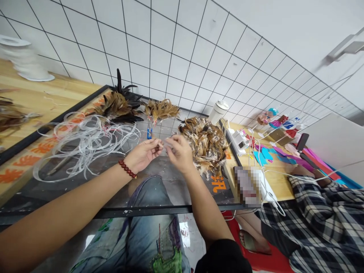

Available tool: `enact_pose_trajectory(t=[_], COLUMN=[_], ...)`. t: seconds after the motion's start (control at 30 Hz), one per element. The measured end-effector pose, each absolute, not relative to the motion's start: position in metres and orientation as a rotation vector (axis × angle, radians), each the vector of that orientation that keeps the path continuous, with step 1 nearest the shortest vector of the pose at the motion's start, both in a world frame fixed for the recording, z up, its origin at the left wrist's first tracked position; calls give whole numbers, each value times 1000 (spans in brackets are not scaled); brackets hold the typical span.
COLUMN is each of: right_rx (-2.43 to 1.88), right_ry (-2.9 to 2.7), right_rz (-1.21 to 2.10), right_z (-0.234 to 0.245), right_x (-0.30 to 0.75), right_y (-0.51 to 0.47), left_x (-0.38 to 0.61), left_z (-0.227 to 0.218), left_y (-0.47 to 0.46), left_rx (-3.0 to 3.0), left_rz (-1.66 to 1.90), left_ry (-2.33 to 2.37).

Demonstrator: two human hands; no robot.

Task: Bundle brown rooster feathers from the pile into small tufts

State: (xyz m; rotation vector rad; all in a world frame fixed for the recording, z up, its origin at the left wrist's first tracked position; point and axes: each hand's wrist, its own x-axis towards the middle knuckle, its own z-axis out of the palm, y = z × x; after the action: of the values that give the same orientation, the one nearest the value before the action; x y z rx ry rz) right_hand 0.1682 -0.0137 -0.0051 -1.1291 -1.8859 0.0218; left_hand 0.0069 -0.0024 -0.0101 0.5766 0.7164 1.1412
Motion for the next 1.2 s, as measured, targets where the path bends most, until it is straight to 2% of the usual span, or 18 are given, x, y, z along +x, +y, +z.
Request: enact_pose_trajectory(t=[0.1,0.2,0.43,0.67,0.93,1.2], right_rx=[-1519,-1818,-1962,-1427,-1354,-1234], right_ry=[-1795,-1990,-2399,-2249,-2440,-2487], right_rz=[-42,-93,-304,48,-503,-483], right_z=[7,17,9,12,6,3], right_x=[185,187,158,178,181,175], right_y=[3,24,60,19,-15,-15], left_x=[6,7,10,6,10,11], left_z=[-8,-7,-9,-9,-12,-19], left_y=[1,3,4,4,0,-2], left_rx=[540,498,426,501,802,1066], left_rz=[1232,1284,1293,1287,1157,934], left_ry=[829,860,851,832,993,1016])
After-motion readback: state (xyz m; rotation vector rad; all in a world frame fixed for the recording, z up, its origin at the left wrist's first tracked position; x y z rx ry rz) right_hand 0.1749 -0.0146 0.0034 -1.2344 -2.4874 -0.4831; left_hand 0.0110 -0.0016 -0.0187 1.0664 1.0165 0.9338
